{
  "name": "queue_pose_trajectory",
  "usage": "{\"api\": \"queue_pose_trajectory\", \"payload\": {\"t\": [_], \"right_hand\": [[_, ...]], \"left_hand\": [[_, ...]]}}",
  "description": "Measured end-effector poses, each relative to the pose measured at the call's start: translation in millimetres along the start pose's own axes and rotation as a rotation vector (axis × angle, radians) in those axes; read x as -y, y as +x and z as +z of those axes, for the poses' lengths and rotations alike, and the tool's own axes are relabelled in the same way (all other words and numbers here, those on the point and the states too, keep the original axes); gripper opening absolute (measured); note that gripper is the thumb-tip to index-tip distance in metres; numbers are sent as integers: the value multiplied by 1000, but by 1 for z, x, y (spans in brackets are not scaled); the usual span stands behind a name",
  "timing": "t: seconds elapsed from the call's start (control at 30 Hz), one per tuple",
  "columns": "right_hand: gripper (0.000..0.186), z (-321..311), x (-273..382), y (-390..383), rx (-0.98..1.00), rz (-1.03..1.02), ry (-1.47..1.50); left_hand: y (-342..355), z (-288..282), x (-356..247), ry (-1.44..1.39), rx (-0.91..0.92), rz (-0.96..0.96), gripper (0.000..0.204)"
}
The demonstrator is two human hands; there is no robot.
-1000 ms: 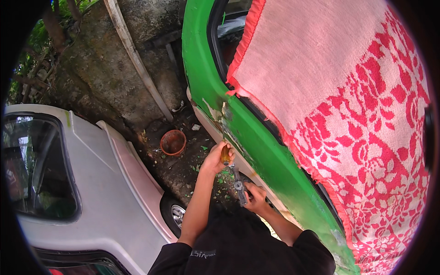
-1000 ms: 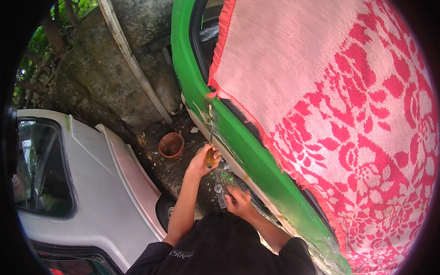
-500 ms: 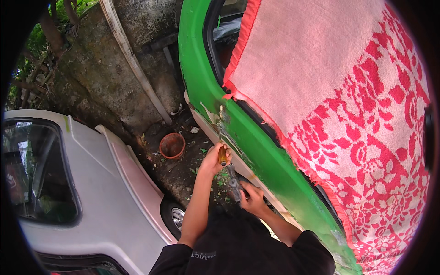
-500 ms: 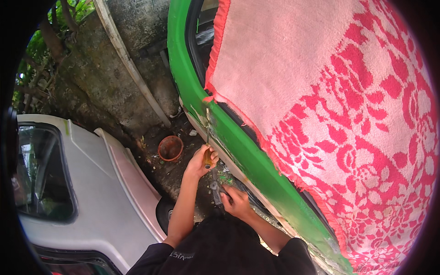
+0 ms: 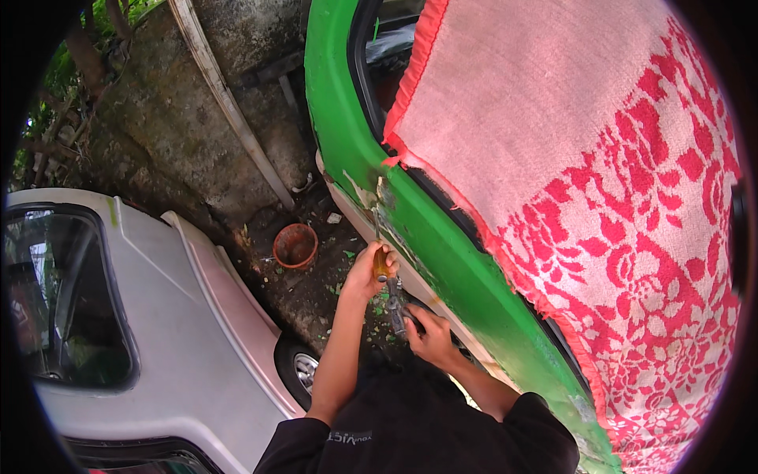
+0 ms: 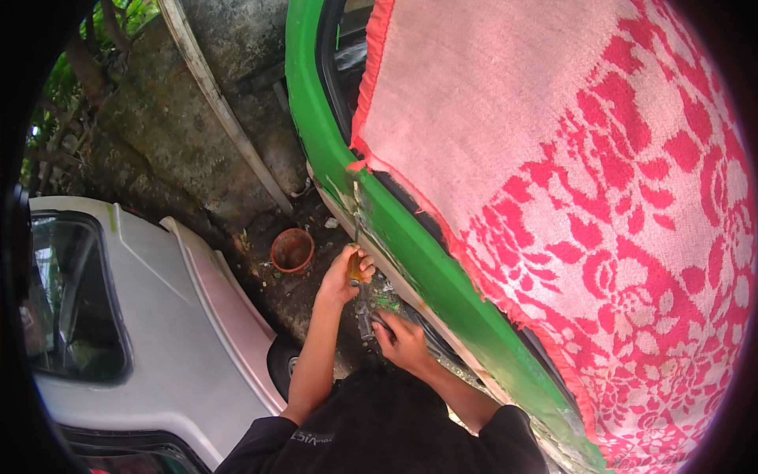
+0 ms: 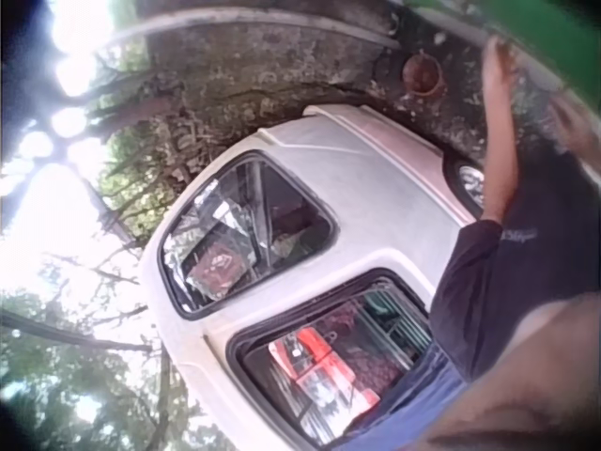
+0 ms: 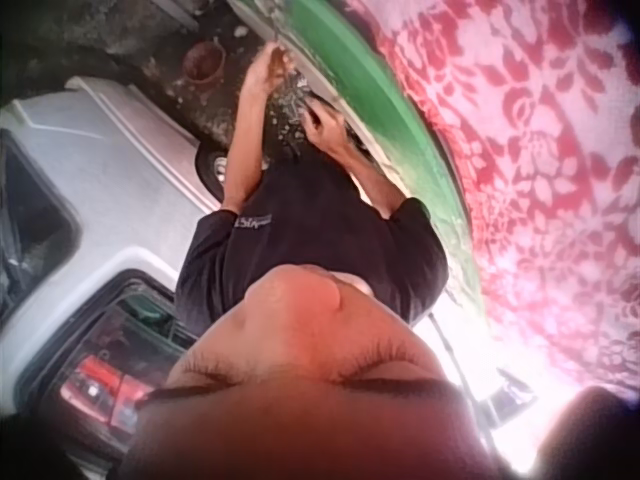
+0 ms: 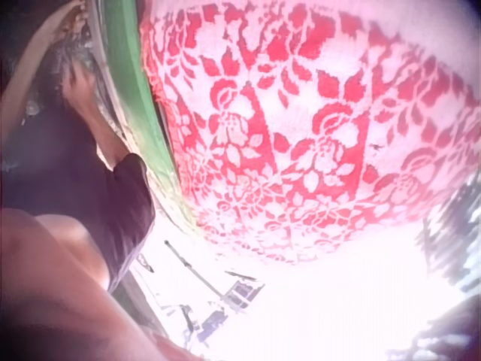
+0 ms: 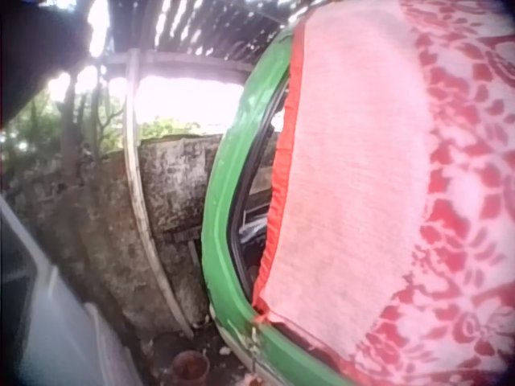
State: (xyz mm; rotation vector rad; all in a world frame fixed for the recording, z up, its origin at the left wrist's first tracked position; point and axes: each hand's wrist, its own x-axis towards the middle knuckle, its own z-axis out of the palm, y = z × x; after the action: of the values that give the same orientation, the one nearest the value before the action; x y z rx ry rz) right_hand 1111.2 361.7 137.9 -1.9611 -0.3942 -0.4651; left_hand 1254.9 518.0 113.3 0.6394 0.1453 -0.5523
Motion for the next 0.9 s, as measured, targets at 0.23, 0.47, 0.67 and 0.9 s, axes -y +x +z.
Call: {"api": "queue_pose_trajectory", "payload": {"t": [0.23,0.47,0.67,0.9], "right_hand": [[24,-3,0,1,22,44,-4],[24,-1,-7,-2,-19,-15,-17],[24,3,-14,-5,-82,-35,-5],[25,2,-12,-5,-40,-32,16]], "left_hand": [[0,8,3,80,-45,21,24],[4,2,-2,19,-16,16,24],[0,1,-2,3,-10,0,24],[3,-4,1,22,11,-4,24]]}}
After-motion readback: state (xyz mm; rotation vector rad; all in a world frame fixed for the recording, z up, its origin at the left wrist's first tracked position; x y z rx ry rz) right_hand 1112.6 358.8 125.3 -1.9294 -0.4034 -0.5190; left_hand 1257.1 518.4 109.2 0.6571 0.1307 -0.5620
